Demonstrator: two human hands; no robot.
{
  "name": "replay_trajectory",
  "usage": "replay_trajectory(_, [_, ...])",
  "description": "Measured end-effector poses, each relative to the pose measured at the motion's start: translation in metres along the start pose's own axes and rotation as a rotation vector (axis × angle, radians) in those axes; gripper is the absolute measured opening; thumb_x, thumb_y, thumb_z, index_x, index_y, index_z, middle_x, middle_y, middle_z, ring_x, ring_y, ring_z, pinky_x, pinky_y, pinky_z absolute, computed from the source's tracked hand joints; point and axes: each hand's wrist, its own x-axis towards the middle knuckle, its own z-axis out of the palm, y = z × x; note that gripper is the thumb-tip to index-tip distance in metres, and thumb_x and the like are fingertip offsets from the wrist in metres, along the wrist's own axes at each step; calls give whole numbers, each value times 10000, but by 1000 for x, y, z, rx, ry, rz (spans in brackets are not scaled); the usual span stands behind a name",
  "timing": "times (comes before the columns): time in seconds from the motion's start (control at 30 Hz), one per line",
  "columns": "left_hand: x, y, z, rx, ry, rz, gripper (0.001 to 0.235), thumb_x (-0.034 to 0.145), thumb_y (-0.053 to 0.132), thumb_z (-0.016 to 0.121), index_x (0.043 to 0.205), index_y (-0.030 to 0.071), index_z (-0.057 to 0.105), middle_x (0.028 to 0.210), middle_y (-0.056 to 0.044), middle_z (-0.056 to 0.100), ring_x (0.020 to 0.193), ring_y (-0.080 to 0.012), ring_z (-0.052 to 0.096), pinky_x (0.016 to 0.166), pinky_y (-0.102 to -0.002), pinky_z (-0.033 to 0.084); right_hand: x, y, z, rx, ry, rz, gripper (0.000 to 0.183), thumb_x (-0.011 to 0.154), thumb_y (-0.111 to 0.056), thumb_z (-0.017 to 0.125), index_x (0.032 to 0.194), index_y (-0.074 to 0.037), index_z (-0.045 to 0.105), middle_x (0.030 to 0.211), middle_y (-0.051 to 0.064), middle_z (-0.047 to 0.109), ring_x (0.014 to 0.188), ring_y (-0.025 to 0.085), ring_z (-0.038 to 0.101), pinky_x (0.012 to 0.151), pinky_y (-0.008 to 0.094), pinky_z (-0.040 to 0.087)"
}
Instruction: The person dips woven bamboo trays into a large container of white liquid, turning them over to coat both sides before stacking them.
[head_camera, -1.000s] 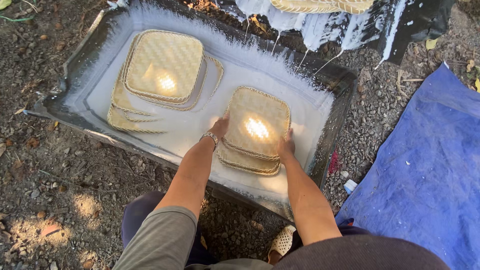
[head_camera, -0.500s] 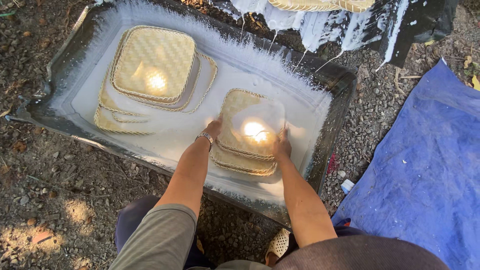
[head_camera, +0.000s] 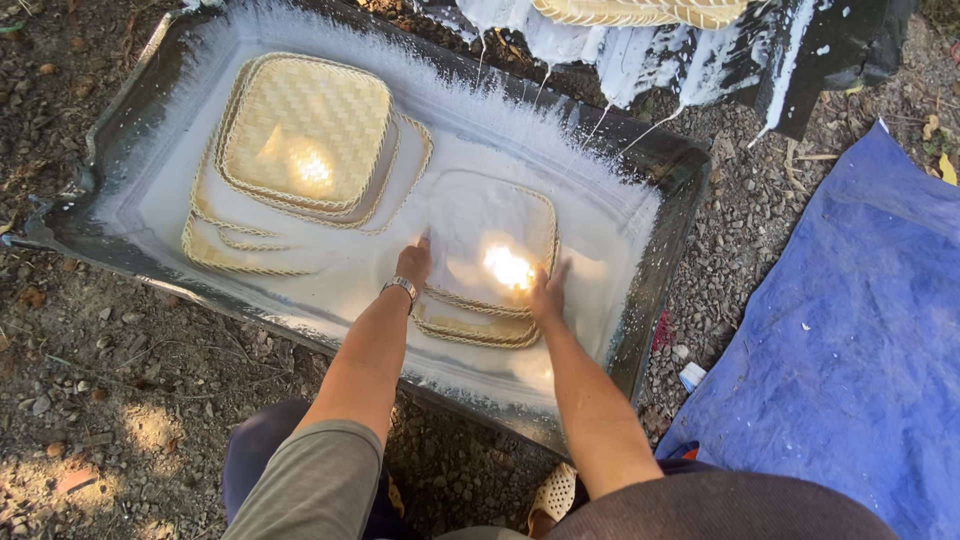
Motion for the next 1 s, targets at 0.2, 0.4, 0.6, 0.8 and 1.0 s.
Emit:
replay_trajectory(0.2, [4, -5, 31, -408, 25, -127, 402, 1051, 298, 474, 1272, -25, 564, 1047, -218, 682, 996, -352, 683, 866, -441, 534, 7, -3, 11, 137, -248, 549, 451, 942, -356, 609, 985, 83, 700, 941, 265, 708, 868, 401, 670, 793, 487, 528])
replay_trajectory(0.4, [5, 4, 52, -881, -139, -282, 590, 1019, 521, 500, 1233, -23, 570, 1030, -270, 689, 968, -415, 687, 835, -456, 527, 14, 15, -12, 718, -226, 869, 167, 873, -142, 586, 868, 18, 630, 728, 44, 531, 631, 190, 466, 536, 419, 390])
replay_trajectory(0.6, [2, 9, 50, -1046, -287, -478, 655, 861, 453, 639, 1249, -73, 600, 1121, -241, 744, 1027, -344, 730, 841, -455, 564, 15, 13, -22, 581, -103, 788, 160, 819, -95, 618, 877, 53, 636, 751, 60, 579, 634, 177, 511, 532, 416, 442])
replay_trajectory(0.8, [0, 20, 39, -1280, -352, -670, 737, 1008, 604, 627, 1372, -33, 553, 1359, -207, 593, 1248, -349, 554, 935, -408, 453, 44, 10, -60, 563, -376, 752, 403, 808, -161, 802, 1081, 124, 723, 1001, 185, 757, 833, 267, 740, 697, 392, 598])
replay_trajectory(1.0, [-19, 23, 23, 194, -295, 438, 465, 695, 105, 793, 1142, 27, 692, 1106, -200, 737, 1093, -301, 718, 910, -329, 574, 86, -12, -83, 499, -451, 814, 382, 776, -34, 796, 1120, 111, 713, 1024, 208, 752, 855, 316, 746, 700, 467, 620])
